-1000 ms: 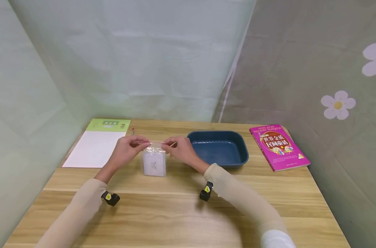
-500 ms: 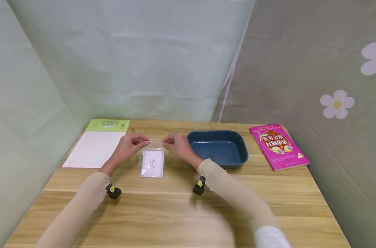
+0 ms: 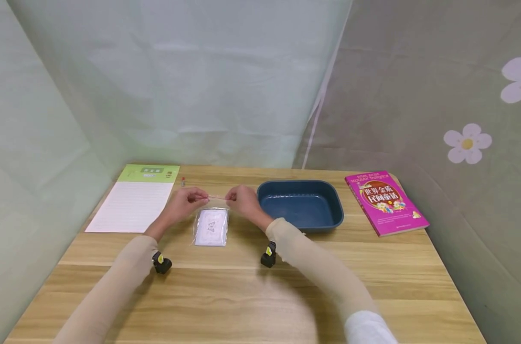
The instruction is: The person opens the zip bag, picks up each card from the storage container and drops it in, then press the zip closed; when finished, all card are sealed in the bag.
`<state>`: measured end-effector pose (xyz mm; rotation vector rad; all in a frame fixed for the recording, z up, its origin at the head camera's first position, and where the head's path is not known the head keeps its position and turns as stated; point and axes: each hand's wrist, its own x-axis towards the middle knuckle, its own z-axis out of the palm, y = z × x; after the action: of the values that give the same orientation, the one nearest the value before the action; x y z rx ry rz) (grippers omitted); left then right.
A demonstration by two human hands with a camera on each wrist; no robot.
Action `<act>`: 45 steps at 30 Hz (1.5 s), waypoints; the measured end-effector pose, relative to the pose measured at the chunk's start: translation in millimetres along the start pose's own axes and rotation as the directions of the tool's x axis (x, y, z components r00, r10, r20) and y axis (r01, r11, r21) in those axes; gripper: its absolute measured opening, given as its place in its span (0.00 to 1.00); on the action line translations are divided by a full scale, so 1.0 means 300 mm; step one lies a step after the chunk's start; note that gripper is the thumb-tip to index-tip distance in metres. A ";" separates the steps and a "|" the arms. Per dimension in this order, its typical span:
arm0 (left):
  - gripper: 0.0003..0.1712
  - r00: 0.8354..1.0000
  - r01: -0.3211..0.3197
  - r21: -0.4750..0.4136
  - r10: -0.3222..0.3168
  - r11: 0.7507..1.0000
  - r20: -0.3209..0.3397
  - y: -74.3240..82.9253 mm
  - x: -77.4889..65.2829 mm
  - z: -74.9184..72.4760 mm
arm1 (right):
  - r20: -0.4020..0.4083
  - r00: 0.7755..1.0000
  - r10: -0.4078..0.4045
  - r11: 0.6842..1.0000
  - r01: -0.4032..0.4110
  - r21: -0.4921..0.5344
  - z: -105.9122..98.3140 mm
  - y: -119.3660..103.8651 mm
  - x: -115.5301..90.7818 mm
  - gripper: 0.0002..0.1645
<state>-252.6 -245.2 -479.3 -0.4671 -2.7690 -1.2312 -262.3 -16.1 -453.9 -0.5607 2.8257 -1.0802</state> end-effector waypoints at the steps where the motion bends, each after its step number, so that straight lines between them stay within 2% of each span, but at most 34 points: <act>1: 0.09 1.000 0.000 0.002 0.000 1.000 0.002 -0.004 0.001 0.001 | -0.003 1.000 0.002 1.000 -0.002 -0.009 0.004 -0.002 0.001 0.03; 8: 0.09 0.999 0.017 0.013 -0.018 1.000 0.033 -0.033 0.006 0.010 | -0.012 0.999 0.041 0.999 -0.042 -0.032 0.027 -0.005 0.005 0.03; 15: 0.09 0.997 0.046 0.006 -0.047 0.999 0.065 -0.052 0.009 0.020 | -0.014 0.994 0.104 0.994 -0.104 0.016 0.047 -0.006 0.007 0.03; 27: 0.11 0.992 0.082 -0.003 -0.081 0.997 0.098 -0.067 0.018 0.034 | -0.026 0.970 0.240 0.968 -0.237 0.088 0.082 0.002 0.012 0.06; 38: 0.13 0.994 0.061 0.001 -0.061 0.998 0.090 -0.069 0.023 0.042 | -0.005 0.966 0.260 0.956 -0.257 0.145 0.077 -0.003 0.003 0.08; 45: 0.18 0.995 0.071 -0.038 -0.069 0.997 0.066 -0.057 0.019 0.023 | -0.030 0.974 0.224 0.952 -0.212 0.221 0.022 -0.012 -0.002 0.15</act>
<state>-262.9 -249.4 -495.0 -0.4240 -2.8421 -1.3121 -259.5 -22.5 -456.4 -0.1971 2.6834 -1.3506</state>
